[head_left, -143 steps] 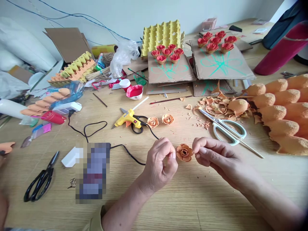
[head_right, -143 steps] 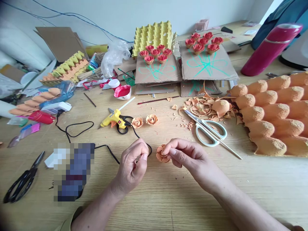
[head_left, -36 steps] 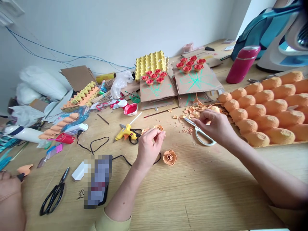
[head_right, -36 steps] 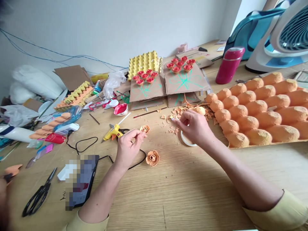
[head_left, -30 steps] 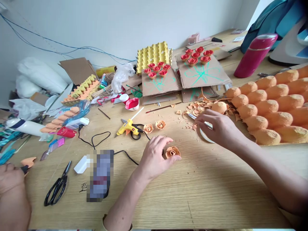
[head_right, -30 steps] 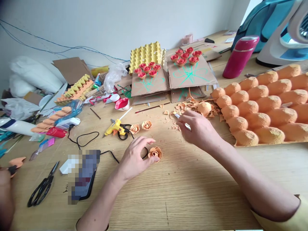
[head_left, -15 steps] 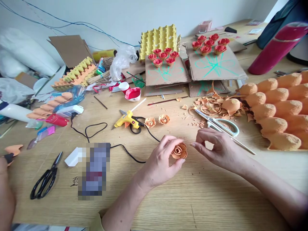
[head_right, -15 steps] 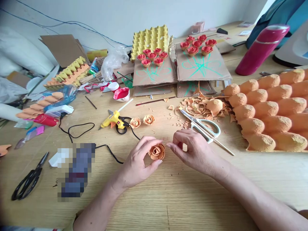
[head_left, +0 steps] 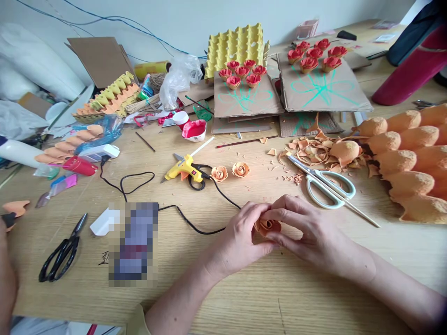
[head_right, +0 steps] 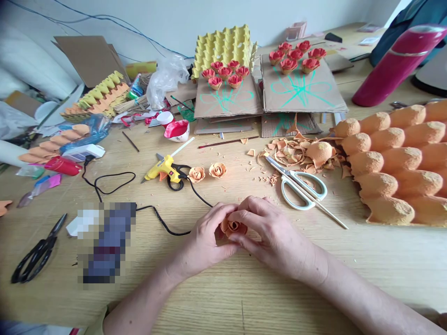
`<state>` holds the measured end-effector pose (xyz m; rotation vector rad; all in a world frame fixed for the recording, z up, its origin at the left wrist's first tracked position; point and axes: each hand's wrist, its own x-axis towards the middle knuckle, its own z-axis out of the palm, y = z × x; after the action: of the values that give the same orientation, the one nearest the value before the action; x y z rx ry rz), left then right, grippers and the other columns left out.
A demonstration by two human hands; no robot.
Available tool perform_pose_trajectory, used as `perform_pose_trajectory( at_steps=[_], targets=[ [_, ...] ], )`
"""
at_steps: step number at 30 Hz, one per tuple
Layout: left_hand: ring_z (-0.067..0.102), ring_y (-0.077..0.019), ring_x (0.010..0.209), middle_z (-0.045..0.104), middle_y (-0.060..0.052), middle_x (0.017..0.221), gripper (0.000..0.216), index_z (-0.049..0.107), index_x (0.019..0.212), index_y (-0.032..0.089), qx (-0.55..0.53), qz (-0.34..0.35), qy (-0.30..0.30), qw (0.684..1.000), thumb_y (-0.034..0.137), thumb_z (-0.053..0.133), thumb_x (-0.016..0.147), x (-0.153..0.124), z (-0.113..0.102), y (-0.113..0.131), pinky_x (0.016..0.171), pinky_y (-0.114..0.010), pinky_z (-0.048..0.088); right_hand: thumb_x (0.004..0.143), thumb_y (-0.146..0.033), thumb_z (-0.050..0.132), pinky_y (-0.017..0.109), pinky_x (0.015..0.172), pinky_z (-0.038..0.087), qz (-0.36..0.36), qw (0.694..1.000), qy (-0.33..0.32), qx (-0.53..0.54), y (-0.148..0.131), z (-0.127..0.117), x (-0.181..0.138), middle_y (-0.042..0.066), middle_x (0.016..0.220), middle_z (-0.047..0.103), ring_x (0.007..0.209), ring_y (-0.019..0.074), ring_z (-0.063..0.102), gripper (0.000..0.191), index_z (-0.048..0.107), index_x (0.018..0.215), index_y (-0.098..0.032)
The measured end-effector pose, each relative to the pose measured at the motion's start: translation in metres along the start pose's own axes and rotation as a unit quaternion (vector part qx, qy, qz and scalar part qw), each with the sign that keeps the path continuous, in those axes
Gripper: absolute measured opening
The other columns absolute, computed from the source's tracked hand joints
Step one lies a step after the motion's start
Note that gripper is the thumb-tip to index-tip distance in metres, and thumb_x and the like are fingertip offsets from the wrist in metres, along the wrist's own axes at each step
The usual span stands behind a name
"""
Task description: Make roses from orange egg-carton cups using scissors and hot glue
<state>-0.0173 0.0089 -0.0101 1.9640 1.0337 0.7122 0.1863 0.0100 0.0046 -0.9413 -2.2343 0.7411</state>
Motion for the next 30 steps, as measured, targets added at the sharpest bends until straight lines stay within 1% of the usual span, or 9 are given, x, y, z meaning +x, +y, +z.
perform_pose_trajectory(
  at_steps=[3, 6, 9, 15, 19, 22, 24, 27, 30],
  targets=[
    [0.065, -0.0234, 0.106, 0.068, -0.006, 0.115, 0.050, 0.054, 0.121, 0.023, 0.040, 0.027, 0.011, 0.999, 0.011, 0.076, 0.077, -0.001, 0.003, -0.003, 0.094, -0.036, 0.053, 0.097, -0.021, 0.063, 0.039, 0.080, 0.049, -0.001, 1.000, -0.018, -0.024, 0.002, 0.004, -0.001, 0.008, 0.100, 0.066, 0.089, 0.0223, 0.063, 0.005, 0.067, 0.098, -0.022],
    [0.062, -0.0258, 0.111, 0.069, -0.008, 0.118, 0.053, 0.053, 0.123, 0.021, 0.094, 0.046, 0.011, 0.994, 0.013, 0.077, 0.077, -0.001, 0.005, -0.006, 0.098, -0.040, 0.051, 0.097, -0.021, 0.062, 0.039, 0.079, 0.048, 0.003, 0.999, -0.030, -0.036, 0.005, 0.008, -0.001, 0.008, 0.099, 0.066, 0.087, 0.0218, 0.064, 0.005, 0.066, 0.095, -0.021],
    [0.060, -0.0256, 0.112, 0.067, -0.008, 0.119, 0.054, 0.052, 0.125, 0.020, 0.111, 0.035, 0.007, 0.993, 0.014, 0.078, 0.078, -0.001, 0.004, -0.006, 0.098, -0.040, 0.051, 0.098, -0.020, 0.061, 0.039, 0.079, 0.048, 0.014, 0.999, -0.035, -0.033, 0.006, 0.009, 0.000, 0.007, 0.098, 0.067, 0.086, 0.0209, 0.064, 0.005, 0.065, 0.096, -0.021],
    [0.059, -0.0282, 0.110, 0.069, -0.007, 0.118, 0.052, 0.056, 0.124, 0.022, 0.136, 0.003, -0.002, 0.991, 0.032, 0.082, 0.080, -0.003, -0.003, -0.003, 0.099, -0.046, 0.047, 0.099, -0.023, 0.059, 0.037, 0.077, 0.052, 0.035, 0.998, -0.035, -0.028, 0.004, 0.008, 0.003, 0.008, 0.096, 0.068, 0.083, 0.0202, 0.066, 0.010, 0.067, 0.095, -0.022],
    [0.059, -0.0281, 0.110, 0.070, -0.007, 0.116, 0.052, 0.057, 0.124, 0.021, 0.140, -0.012, -0.010, 0.990, 0.034, 0.082, 0.080, -0.004, -0.005, -0.003, 0.098, -0.045, 0.047, 0.099, -0.023, 0.059, 0.036, 0.075, 0.054, 0.033, 0.999, -0.027, -0.018, 0.005, 0.010, 0.004, 0.008, 0.095, 0.068, 0.081, 0.0202, 0.066, 0.011, 0.067, 0.093, -0.021],
    [0.059, -0.0270, 0.110, 0.070, -0.006, 0.116, 0.051, 0.058, 0.123, 0.022, 0.134, -0.019, -0.011, 0.991, 0.030, 0.083, 0.079, -0.004, -0.005, -0.003, 0.097, -0.044, 0.047, 0.099, -0.022, 0.058, 0.035, 0.077, 0.056, 0.025, 1.000, -0.012, 0.010, 0.006, 0.008, 0.004, 0.008, 0.097, 0.068, 0.085, 0.0203, 0.067, 0.009, 0.068, 0.099, -0.022],
    [0.058, -0.0267, 0.111, 0.069, -0.005, 0.119, 0.057, 0.056, 0.125, 0.022, 0.125, -0.019, -0.011, 0.992, 0.026, 0.085, 0.076, -0.004, -0.005, -0.004, 0.098, -0.044, 0.046, 0.099, -0.019, 0.057, 0.033, 0.079, 0.056, 0.031, 0.999, 0.016, 0.029, 0.009, 0.004, 0.003, 0.008, 0.099, 0.068, 0.087, 0.0197, 0.067, 0.013, 0.067, 0.107, -0.022],
    [0.057, -0.0282, 0.115, 0.067, -0.006, 0.124, 0.067, 0.054, 0.129, 0.023, 0.119, -0.024, -0.016, 0.992, 0.024, 0.089, 0.072, -0.005, -0.006, -0.003, 0.100, -0.045, 0.046, 0.099, -0.016, 0.055, 0.033, 0.077, 0.055, 0.054, 0.996, 0.067, 0.014, 0.015, -0.004, 0.001, 0.007, 0.098, 0.068, 0.087, 0.0192, 0.067, 0.018, 0.066, 0.112, -0.023],
    [0.056, -0.0295, 0.117, 0.066, -0.007, 0.125, 0.067, 0.053, 0.130, 0.024, 0.122, -0.031, -0.021, 0.992, 0.025, 0.089, 0.072, -0.005, -0.007, -0.003, 0.101, -0.047, 0.045, 0.099, -0.013, 0.054, 0.034, 0.076, 0.054, 0.055, 0.996, 0.073, 0.001, 0.018, -0.007, 0.000, 0.007, 0.098, 0.067, 0.087, 0.0197, 0.066, 0.023, 0.067, 0.113, -0.025]
  ],
)
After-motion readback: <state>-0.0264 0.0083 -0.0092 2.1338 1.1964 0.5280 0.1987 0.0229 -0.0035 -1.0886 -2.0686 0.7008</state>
